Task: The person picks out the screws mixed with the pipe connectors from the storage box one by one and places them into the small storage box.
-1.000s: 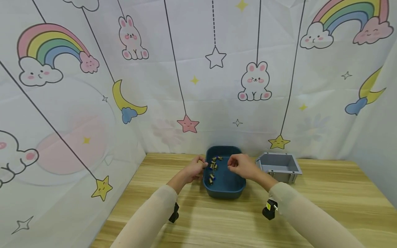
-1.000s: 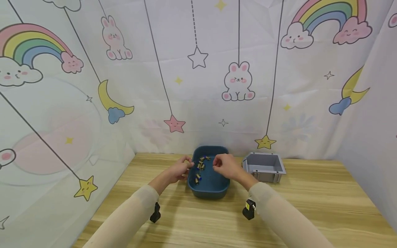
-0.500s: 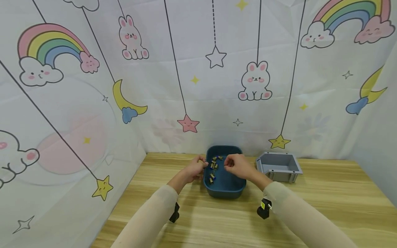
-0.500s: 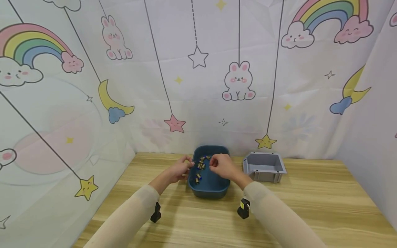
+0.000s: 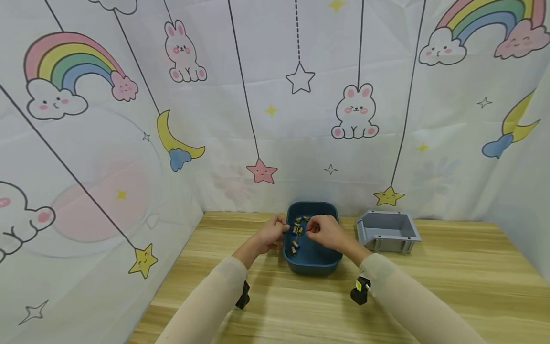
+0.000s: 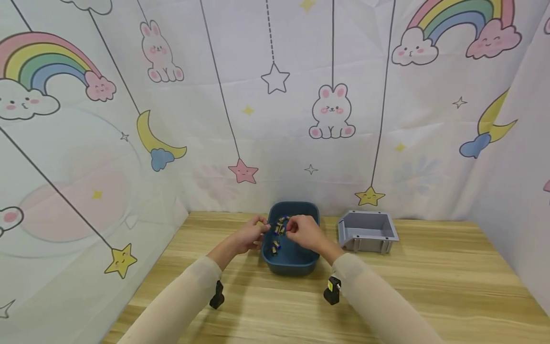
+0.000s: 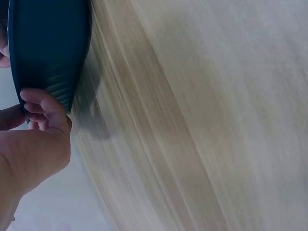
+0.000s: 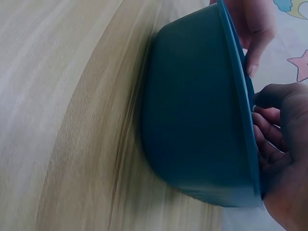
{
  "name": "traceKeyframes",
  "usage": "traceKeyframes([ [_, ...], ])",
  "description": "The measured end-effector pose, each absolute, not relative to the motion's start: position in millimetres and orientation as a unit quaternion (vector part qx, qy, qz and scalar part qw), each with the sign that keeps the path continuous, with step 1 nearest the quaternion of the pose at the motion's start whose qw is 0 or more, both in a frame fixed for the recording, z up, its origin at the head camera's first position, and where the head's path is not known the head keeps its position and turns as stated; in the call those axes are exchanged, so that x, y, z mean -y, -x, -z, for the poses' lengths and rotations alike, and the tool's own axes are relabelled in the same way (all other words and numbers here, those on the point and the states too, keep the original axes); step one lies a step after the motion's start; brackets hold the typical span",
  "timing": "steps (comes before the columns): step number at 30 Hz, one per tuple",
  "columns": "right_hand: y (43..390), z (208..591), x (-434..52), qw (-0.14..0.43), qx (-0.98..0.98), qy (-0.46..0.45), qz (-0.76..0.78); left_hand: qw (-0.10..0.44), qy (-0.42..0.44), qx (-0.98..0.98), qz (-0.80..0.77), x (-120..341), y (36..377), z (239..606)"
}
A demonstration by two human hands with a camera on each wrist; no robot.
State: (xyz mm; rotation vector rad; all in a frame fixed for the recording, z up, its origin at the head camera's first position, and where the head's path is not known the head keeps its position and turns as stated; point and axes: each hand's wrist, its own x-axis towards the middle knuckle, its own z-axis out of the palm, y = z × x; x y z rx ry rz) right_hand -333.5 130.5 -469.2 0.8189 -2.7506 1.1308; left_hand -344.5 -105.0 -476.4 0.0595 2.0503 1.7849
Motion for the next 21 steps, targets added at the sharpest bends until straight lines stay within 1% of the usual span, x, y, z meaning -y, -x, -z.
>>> traceKeyframes([
  [8,337,473,-123,0.040,0.884,-0.260,-0.387,0.208,-0.020,-0.740,-0.640,105,341,474],
  [21,336,475,-108,0.029,0.871,-0.221,-0.439,0.207,-0.023,-0.740,-0.639,105,343,476],
])
